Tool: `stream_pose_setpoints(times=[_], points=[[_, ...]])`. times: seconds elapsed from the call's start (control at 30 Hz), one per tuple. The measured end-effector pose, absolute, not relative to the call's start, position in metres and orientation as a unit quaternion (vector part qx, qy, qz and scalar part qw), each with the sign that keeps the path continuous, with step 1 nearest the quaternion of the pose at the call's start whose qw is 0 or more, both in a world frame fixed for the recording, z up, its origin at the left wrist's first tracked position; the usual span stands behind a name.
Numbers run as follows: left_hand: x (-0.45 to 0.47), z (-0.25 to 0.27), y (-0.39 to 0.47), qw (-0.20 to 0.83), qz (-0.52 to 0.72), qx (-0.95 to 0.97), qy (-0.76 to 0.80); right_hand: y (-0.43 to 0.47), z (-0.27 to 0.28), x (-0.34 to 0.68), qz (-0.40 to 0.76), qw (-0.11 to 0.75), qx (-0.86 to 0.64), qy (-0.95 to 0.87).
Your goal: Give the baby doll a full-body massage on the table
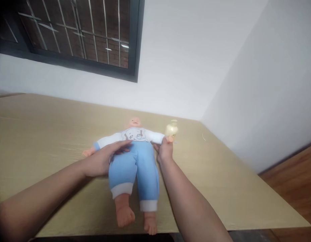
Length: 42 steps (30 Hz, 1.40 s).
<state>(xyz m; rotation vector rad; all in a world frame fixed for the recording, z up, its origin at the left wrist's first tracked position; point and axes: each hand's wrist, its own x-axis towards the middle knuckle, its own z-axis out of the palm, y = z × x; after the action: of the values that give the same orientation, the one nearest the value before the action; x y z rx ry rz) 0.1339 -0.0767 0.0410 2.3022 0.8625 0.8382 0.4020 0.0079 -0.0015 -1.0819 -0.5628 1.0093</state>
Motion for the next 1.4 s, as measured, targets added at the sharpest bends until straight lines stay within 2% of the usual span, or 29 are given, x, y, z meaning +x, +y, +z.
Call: stream_pose_setpoints(times=[0.07, 0.13, 0.27, 0.43, 0.63, 0.77, 0.87, 0.97, 1.03, 1.13, 1.23, 1.33, 1.4], points=[[0.134, 0.039, -0.074, 0.31, 0.345, 0.822, 0.329, -0.001, 0.004, 0.398, 0.337, 0.712, -0.481, -0.385], [0.135, 0.037, -0.071, 0.331, 0.384, 0.793, 0.337, -0.011, 0.009, 0.393, 0.23, 0.682, -0.455, -0.524], [0.139, 0.034, -0.064, 0.345, 0.445, 0.755, 0.336, -0.025, 0.013, 0.385, 0.104, 0.528, -0.43, -0.725], [0.148, 0.03, -0.059, 0.394, 0.48, 0.719, 0.313, -0.028, 0.014, 0.383, 0.034, 0.369, -0.428, -0.824], [0.15, 0.028, -0.056, 0.343, 0.465, 0.765, 0.286, -0.029, 0.023, 0.379, -0.016, 0.329, -0.402, -0.854], [0.142, 0.033, -0.056, 0.272, 0.418, 0.815, 0.297, -0.027, 0.018, 0.381, 0.007, 0.378, -0.4, -0.835], [0.135, 0.038, -0.059, 0.215, 0.372, 0.856, 0.286, -0.02, 0.011, 0.386, 0.076, 0.513, -0.428, -0.74], [0.132, 0.043, -0.063, 0.189, 0.327, 0.888, 0.262, -0.009, 0.006, 0.391, 0.169, 0.666, -0.454, -0.567], [0.13, 0.045, -0.066, 0.192, 0.287, 0.9, 0.267, 0.0, 0.005, 0.395, 0.252, 0.72, -0.462, -0.452], [0.128, 0.048, -0.068, 0.219, 0.23, 0.904, 0.287, 0.01, 0.003, 0.402, 0.399, 0.729, -0.474, -0.291], [0.125, 0.051, -0.067, 0.249, 0.209, 0.9, 0.289, 0.015, 0.0, 0.41, 0.485, 0.71, -0.479, -0.174], [0.125, 0.051, -0.065, 0.268, 0.222, 0.893, 0.287, 0.017, -0.002, 0.414, 0.493, 0.698, -0.488, -0.18], [0.126, 0.048, -0.063, 0.29, 0.253, 0.876, 0.291, 0.014, -0.002, 0.413, 0.45, 0.703, -0.493, -0.246]])
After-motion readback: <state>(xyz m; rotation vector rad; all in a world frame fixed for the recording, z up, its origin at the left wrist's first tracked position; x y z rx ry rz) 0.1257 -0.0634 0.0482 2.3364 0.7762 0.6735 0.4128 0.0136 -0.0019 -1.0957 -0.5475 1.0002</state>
